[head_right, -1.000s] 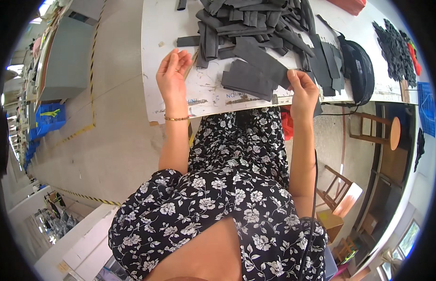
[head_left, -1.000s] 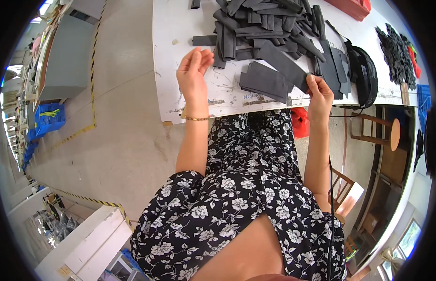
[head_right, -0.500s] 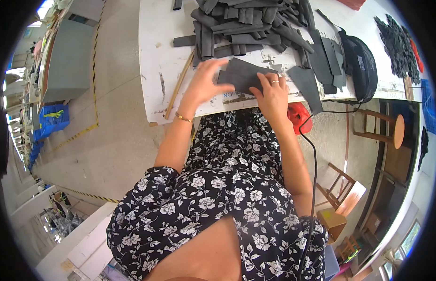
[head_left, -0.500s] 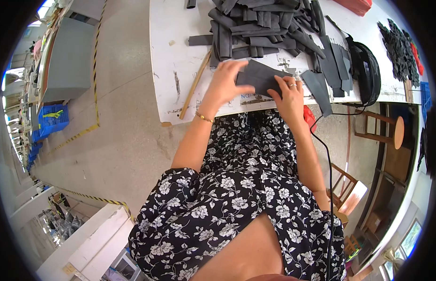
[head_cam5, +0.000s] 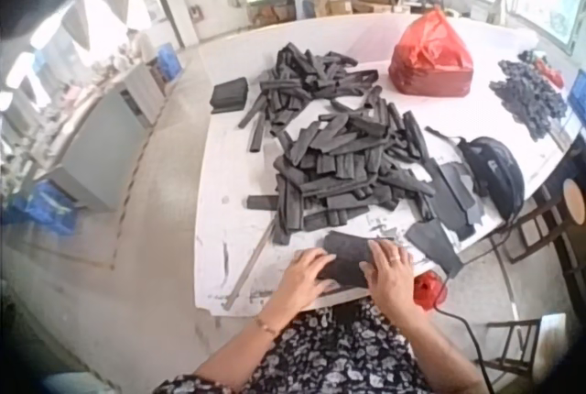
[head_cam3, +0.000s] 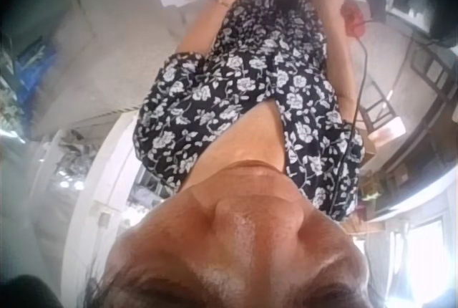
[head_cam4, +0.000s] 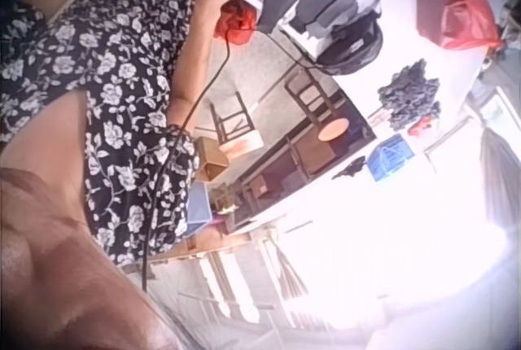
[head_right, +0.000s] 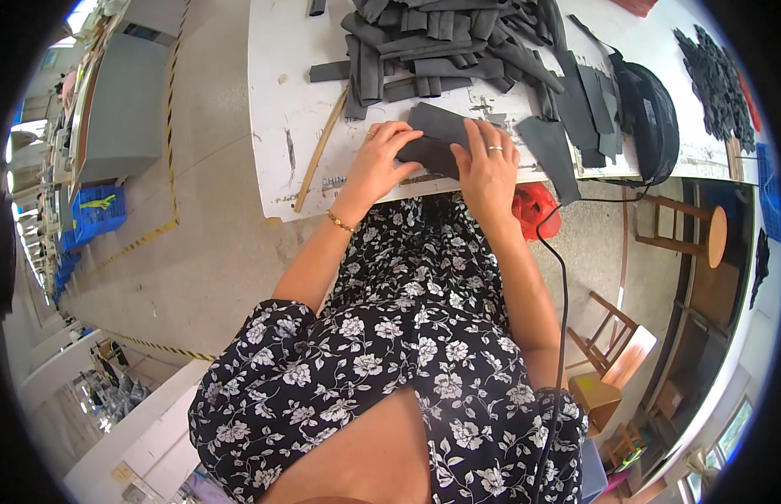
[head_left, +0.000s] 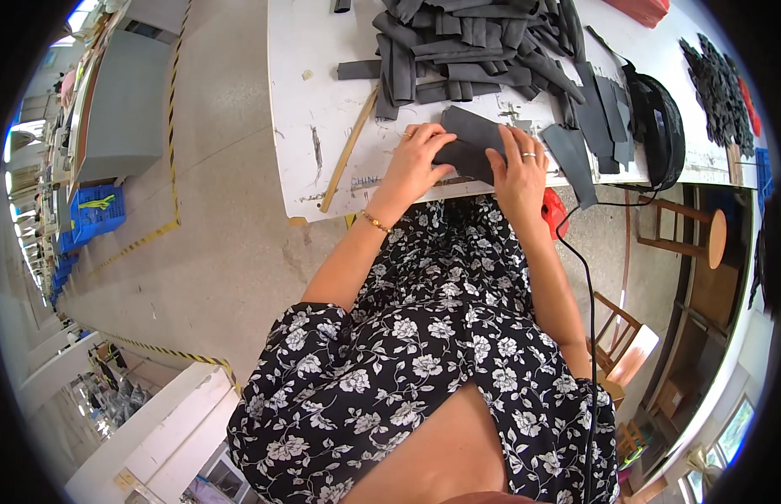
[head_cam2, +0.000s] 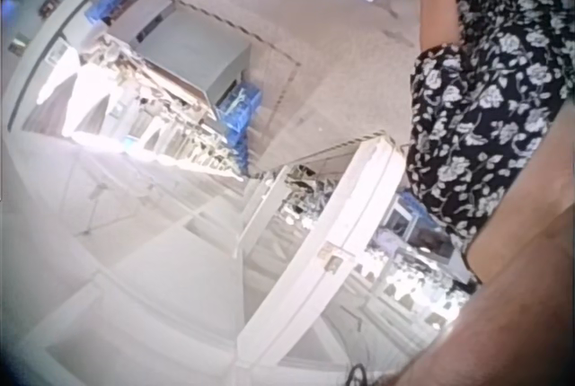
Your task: The person stands at a workbench in a factory setting, repeatedly picking up small grey fabric strips and black elastic bands. They insert the elastic bands into the fabric strips by hand, creating assembled units. The person handles the items one at a time, placing the finished pieces onto a growing pile on the table.
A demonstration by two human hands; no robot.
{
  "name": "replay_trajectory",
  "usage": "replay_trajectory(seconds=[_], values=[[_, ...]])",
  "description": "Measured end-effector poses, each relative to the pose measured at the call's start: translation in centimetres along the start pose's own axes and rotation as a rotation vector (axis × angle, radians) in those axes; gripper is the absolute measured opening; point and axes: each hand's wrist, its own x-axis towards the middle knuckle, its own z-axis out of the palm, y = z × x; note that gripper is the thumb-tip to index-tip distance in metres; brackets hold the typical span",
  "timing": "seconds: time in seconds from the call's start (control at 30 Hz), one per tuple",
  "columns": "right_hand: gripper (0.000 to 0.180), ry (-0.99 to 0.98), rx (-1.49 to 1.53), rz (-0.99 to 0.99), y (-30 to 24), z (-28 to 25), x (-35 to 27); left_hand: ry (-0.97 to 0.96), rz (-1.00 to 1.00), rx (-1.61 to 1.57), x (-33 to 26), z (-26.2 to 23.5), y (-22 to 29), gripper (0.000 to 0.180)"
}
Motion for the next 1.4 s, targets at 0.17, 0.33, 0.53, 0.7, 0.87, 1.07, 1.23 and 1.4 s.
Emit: replay_trajectory(seconds=[0.17, 0.33, 0.53, 0.7, 0.87, 1.07, 1.23, 1.4], values=[[0.062, -0.185, -0.097, -0.087, 0.6, 3.2, -0.1, -0.042, 0.021, 0.023, 0.3, 1.0, 0.4, 0.049], [0.07, -0.265, -0.061, -0.088, 1.7, 3.7, -0.3, 0.389, -0.22, -0.241, 4.4, -1.5, -2.6, 0.017], [0.032, 0.199, -0.218, 0.287, 6.1, -1.7, 0.9, 0.433, -0.563, 0.071, 9.5, -3.2, -9.1, 0.025], [0.032, -0.174, -0.655, 0.352, 9.0, -0.5, -1.5, 0.423, -0.624, -0.265, 9.9, -2.7, -9.9, 0.023], [0.018, -0.165, -0.683, 0.228, 10.0, -0.4, -2.2, 0.336, -0.651, -1.081, 8.0, -3.4, -5.2, 0.023], [0.006, -0.07, -0.449, 0.115, 9.8, -1.6, -2.0, 0.433, -0.735, -1.501, 5.5, -3.0, -4.3, 0.02], [0.023, 0.189, 0.274, 0.185, 5.9, -5.1, 1.6, 0.406, -0.713, -1.825, 4.9, -3.6, -2.0, 0.019], [0.035, 0.0, 0.652, 0.089, -1.5, -7.8, 4.0, 0.393, -0.629, -1.914, 5.8, -5.7, 0.6, 0.02]])
